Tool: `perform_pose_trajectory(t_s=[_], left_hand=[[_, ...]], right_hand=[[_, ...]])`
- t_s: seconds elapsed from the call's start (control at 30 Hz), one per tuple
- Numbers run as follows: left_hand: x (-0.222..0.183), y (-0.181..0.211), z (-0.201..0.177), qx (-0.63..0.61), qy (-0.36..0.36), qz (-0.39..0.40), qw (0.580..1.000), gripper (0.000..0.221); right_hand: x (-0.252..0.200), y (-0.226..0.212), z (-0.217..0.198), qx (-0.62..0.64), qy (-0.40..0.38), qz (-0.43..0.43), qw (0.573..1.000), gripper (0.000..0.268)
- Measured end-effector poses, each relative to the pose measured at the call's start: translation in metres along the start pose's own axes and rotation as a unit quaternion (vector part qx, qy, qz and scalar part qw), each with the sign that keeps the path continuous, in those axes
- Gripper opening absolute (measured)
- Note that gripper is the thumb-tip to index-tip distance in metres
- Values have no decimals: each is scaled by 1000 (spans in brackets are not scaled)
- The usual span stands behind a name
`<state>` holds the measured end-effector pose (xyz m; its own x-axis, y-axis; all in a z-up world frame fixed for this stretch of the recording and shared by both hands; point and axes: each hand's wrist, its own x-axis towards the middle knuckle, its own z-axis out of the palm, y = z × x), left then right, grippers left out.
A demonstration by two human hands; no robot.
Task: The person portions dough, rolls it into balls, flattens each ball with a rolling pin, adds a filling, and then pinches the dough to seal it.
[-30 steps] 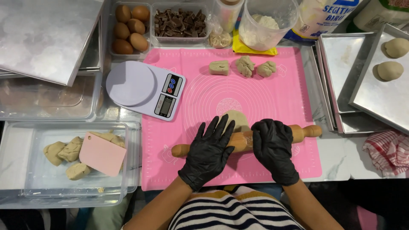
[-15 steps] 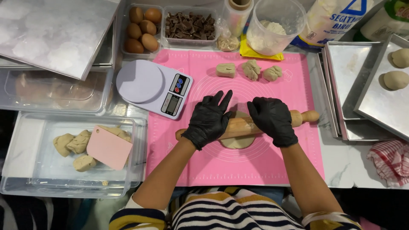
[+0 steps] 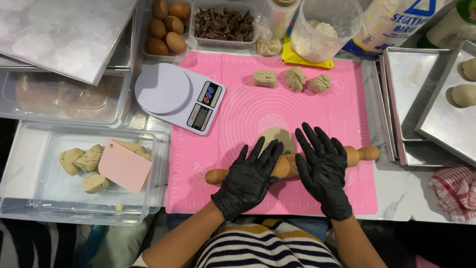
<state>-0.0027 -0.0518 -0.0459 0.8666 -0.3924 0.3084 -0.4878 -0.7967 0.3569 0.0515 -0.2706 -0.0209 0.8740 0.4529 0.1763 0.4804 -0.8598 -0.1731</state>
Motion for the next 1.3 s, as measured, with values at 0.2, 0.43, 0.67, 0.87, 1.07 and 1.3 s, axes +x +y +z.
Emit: perform_pose_trajectory(t_s=[0.2, 0.43, 0.67, 0.87, 1.07, 1.3], left_hand=[[-8, 0, 17, -14, -39, -7, 999, 70], [55, -55, 15, 5, -76, -53, 996, 73], [77, -112, 70, -44, -3, -83, 996, 61], [54, -51, 19, -3, 5, -60, 998, 64], [17, -3, 7, 70, -1, -12, 997, 64], [-9, 22, 14, 87, -11, 35, 996, 53]], right_hand=[[-25, 11, 24, -4, 43, 20, 999, 49], [53, 46, 51, -42, 15, 54, 998, 37], [93, 44, 45, -1, 87, 24, 996, 34], [62, 23, 24, -15, 54, -1, 998, 48], [8, 9, 11, -30, 69, -27, 997, 51], [-35, -2, 11, 59, 102, -3, 993, 60]])
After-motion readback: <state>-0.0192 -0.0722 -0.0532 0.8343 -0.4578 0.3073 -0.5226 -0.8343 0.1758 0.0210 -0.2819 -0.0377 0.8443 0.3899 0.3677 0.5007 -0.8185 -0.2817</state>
